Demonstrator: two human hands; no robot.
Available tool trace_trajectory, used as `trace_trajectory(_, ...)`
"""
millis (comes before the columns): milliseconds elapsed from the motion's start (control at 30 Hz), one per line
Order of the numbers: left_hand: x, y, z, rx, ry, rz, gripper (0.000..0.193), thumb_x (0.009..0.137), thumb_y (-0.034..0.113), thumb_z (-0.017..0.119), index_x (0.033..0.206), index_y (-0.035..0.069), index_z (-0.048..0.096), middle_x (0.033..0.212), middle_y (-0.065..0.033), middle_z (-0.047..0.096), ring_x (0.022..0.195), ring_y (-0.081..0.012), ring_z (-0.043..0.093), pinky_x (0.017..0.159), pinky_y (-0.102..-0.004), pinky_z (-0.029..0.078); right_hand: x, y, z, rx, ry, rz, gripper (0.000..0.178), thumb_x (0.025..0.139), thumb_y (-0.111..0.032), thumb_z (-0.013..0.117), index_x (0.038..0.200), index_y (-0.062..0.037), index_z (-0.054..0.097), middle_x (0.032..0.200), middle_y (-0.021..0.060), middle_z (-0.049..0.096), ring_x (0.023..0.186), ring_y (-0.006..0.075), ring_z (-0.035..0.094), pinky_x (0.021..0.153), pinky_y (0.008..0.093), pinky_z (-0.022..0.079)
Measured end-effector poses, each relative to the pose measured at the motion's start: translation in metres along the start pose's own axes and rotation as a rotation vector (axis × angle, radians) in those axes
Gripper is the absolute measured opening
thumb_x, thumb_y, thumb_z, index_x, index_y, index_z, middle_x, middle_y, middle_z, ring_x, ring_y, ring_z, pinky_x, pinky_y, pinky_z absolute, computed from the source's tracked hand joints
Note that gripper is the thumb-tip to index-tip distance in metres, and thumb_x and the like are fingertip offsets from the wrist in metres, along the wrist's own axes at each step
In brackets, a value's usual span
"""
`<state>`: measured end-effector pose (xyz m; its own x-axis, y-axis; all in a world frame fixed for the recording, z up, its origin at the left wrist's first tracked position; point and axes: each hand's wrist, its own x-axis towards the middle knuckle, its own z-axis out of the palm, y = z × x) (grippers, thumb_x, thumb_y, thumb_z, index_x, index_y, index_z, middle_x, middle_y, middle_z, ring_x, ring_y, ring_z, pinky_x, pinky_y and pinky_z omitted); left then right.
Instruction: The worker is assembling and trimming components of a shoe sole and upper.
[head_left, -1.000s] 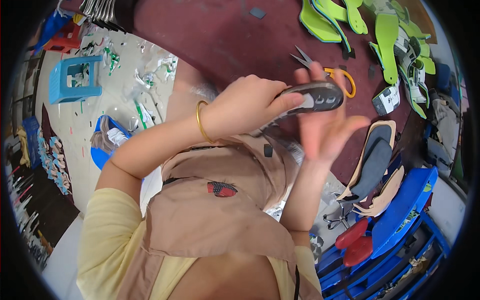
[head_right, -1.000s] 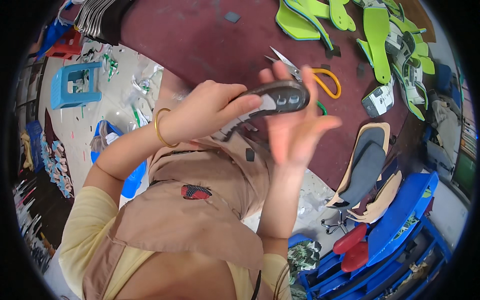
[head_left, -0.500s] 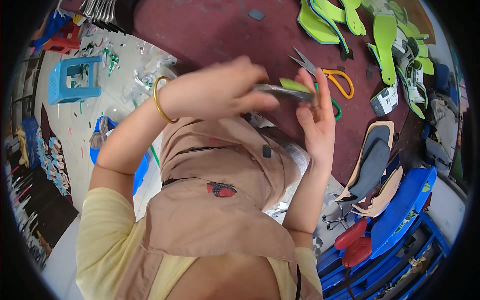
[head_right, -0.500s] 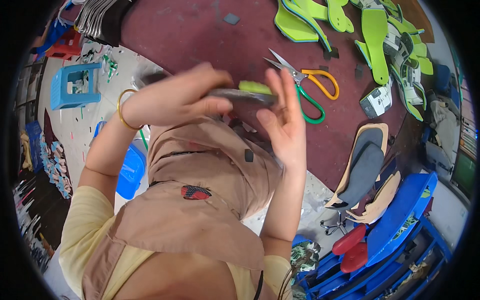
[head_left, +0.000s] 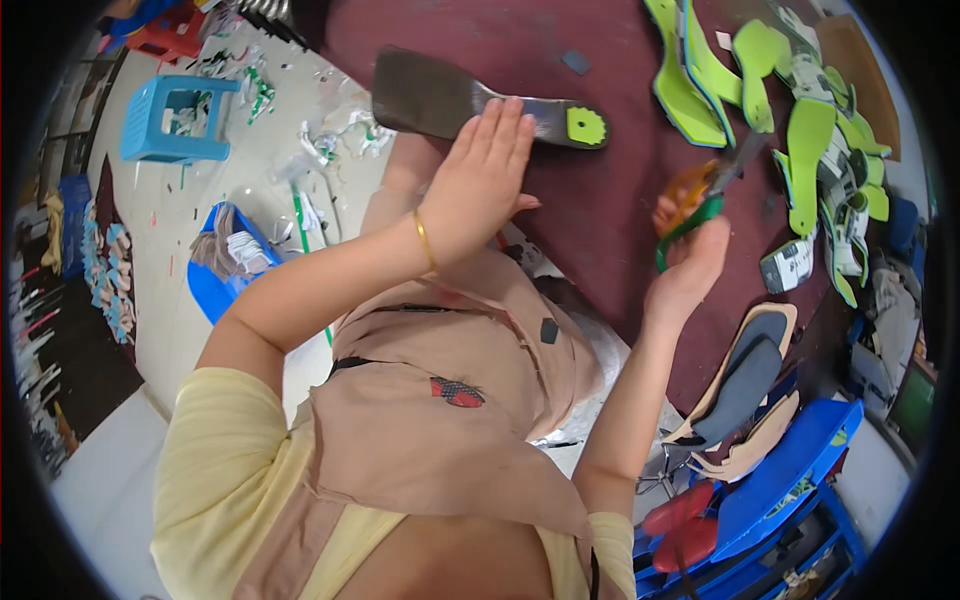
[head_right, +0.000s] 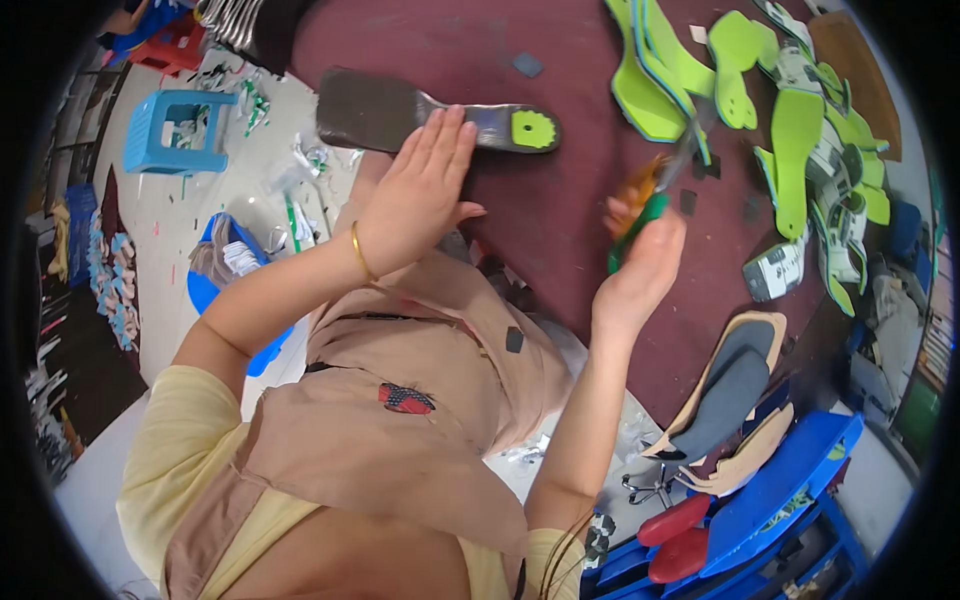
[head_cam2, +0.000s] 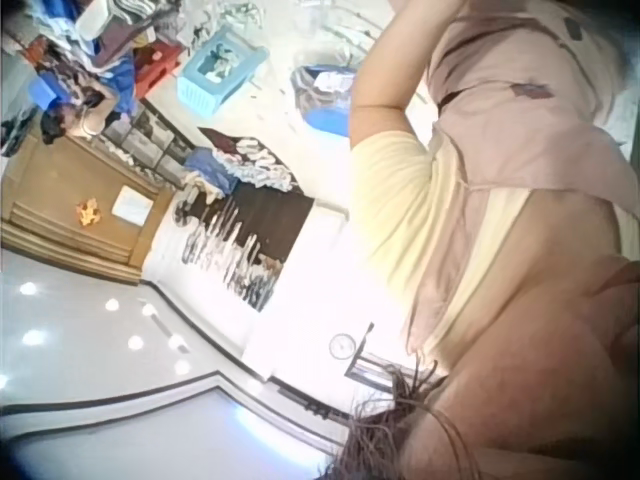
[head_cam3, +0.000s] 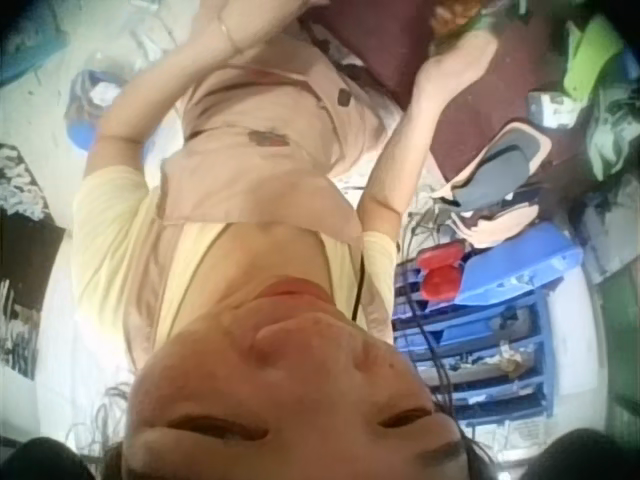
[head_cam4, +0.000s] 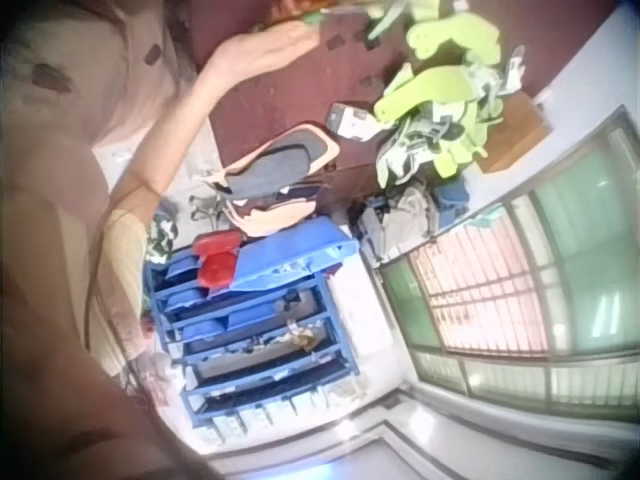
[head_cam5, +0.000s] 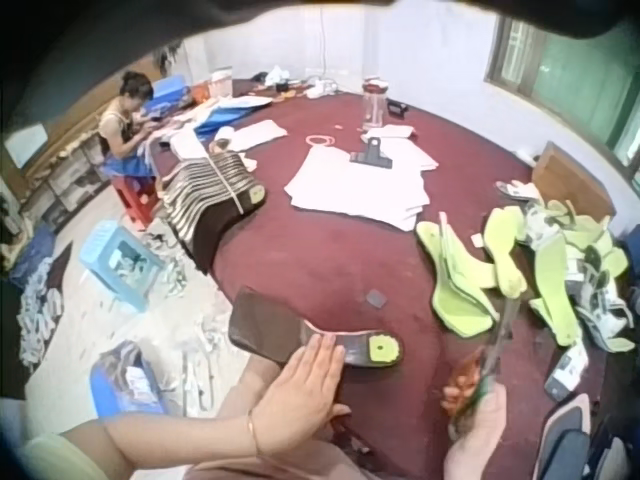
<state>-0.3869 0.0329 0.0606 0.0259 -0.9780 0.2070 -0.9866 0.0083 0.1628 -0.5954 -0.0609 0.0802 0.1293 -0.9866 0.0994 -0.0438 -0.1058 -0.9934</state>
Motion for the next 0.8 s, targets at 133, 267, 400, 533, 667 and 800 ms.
trace_trajectory(133, 0.012, -0.021, -0.023, -0.234, -0.029, 0.076, 0.064, 0.076, 0.032, 0.07, 0.124, -0.004, 0.047, 0.123, -0.0246, 0.051, 0.119, -0.0376, 0.046, 0.102, -0.0419, 0.035, 0.028, -0.017, 0.085, 0.584, -0.161, 0.148, 0.039, 0.098, -0.038, 0.033, 0.092, -0.0037, 0.051, 0.092, 0.0127, 0.059, 0.074, 0.0178, 0.059, 0.067, 0.0295, 0.048)
trace_trajectory(267, 0.006, -0.076, -0.068, -0.278, 0.311, -0.307, 0.052, 0.079, 0.025, 0.07, 0.118, -0.003, 0.051, 0.111, -0.0162, 0.059, 0.104, -0.0254, 0.057, 0.092, -0.0355, 0.044, 0.036, -0.005, 0.113, 0.416, -0.219, 0.194, 0.038, 0.097, -0.039, 0.037, 0.09, -0.0043, 0.051, 0.081, 0.0085, 0.057, 0.068, 0.0133, 0.055, 0.059, 0.0273, 0.044)
trace_trajectory(400, -0.006, -0.108, -0.042, -1.154, 0.054, -0.73, 0.047, 0.082, 0.021, 0.07, 0.117, -0.003, 0.051, 0.106, -0.0082, 0.061, 0.093, -0.0132, 0.06, 0.078, -0.0278, 0.051, 0.02, -0.024, 0.156, 0.88, -0.264, 0.31, 0.04, 0.097, -0.04, 0.037, 0.089, -0.0039, 0.051, 0.078, 0.0079, 0.056, 0.065, 0.0123, 0.053, 0.059, 0.0263, 0.044)
trace_trajectory(533, -0.01, -0.095, -0.034, -1.232, 0.031, -0.764, 0.044, 0.081, 0.015, 0.069, 0.118, -0.001, 0.05, 0.105, -0.0075, 0.061, 0.092, -0.0143, 0.062, 0.072, -0.0278, 0.056, 0.007, 0.006, 0.179, 0.542, -0.4, 0.195, 0.041, 0.098, -0.039, 0.035, 0.084, -0.0024, 0.048, 0.068, 0.0046, 0.052, 0.058, 0.0097, 0.048, 0.056, 0.0236, 0.041)
trace_trajectory(667, -0.013, -0.09, -0.026, -1.115, 0.106, -0.639, 0.047, 0.078, 0.012, 0.071, 0.117, 0.0, 0.048, 0.107, -0.0095, 0.059, 0.089, -0.0162, 0.063, 0.069, -0.029, 0.058, 0.03, 0.003, 0.168, 0.512, -0.393, 0.195, 0.041, 0.098, -0.038, 0.034, 0.084, -0.0029, 0.047, 0.067, 0.0045, 0.051, 0.058, 0.0097, 0.048, 0.056, 0.0239, 0.041)
trace_trajectory(800, -0.004, -0.091, -0.015, -0.905, 0.177, -0.599, 0.048, 0.072, 0.014, 0.075, 0.109, -0.003, 0.05, 0.102, -0.0109, 0.062, 0.094, -0.0154, 0.061, 0.079, -0.0292, 0.05, 0.024, 0.005, 0.154, 0.67, -0.311, 0.285, 0.037, 0.098, -0.037, 0.037, 0.085, -0.0036, 0.048, 0.069, 0.0051, 0.053, 0.06, 0.0105, 0.049, 0.058, 0.0245, 0.041)
